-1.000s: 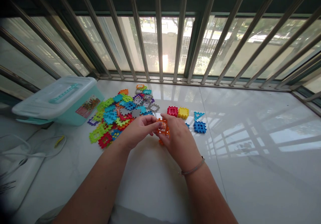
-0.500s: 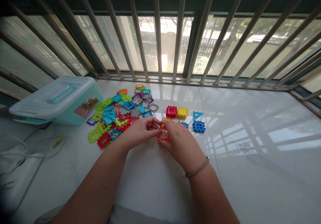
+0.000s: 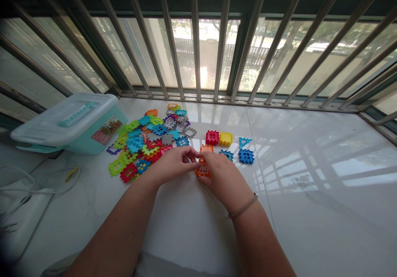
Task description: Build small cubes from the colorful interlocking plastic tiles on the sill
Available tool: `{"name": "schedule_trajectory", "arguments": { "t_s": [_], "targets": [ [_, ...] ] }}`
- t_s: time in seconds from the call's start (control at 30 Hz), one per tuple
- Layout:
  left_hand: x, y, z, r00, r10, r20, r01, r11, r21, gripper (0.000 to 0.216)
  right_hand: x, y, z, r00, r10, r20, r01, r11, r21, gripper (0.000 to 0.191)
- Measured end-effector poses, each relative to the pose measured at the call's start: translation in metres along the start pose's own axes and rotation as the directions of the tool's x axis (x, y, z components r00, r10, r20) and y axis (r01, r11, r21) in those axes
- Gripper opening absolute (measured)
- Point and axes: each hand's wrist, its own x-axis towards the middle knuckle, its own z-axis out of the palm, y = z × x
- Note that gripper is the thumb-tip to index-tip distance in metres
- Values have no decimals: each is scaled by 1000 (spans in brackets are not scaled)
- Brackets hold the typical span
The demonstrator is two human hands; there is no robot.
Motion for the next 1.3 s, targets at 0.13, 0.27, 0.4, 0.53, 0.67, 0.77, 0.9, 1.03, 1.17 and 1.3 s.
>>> {"name": "schedule_trajectory", "arguments": {
  "t_s": [0.13, 0.27, 0.4, 0.53, 0.67, 0.77, 0.9, 1.03, 1.17, 1.3],
  "targets": [
    [1, 0, 0, 1000, -20, 5, 20, 1000, 24, 33, 1, 0, 3, 999, 30, 40, -31, 999, 19, 54],
    [2, -3, 0, 1000, -20, 5, 20, 999, 42, 32, 1, -2, 2, 996, 53, 74, -56, 998, 32, 55],
    [2, -5, 1, 1000, -25, 11, 24, 999, 43, 32, 2, -4, 0, 994, 66, 92, -70, 997, 35, 55],
    [1, -4, 1, 999, -33, 19, 32, 998, 57, 31, 2, -4, 0, 990, 87, 113, -92, 995, 46, 56],
    [1, -4, 1, 999, -41, 22, 39, 996, 79, 30, 3, -4, 2, 987, 98, 130, -105, 993, 49, 56],
    [2, -5, 2, 998, -50, 31, 48, 996, 69, 32, 4, -4, 3, 984, 109, 143, -117, 992, 49, 57],
    [3, -8, 5, 995, -76, 64, 74, 997, 25, 38, 5, -5, 5, 973, 149, 176, -157, 987, 34, 55],
    [3, -7, 6, 989, -92, 120, 90, 996, 21, 38, 5, -5, 7, 967, 164, 193, -170, 985, 16, 54],
    [1, -3, 5, 984, -79, 160, 70, 996, 61, 35, 4, -5, 8, 966, 169, 194, -172, 985, -1, 52],
    [-1, 1, 4, 980, -71, 185, 48, 991, 128, 31, 3, -7, 8, 968, 158, 195, -163, 987, 9, 55]
  ]
}}
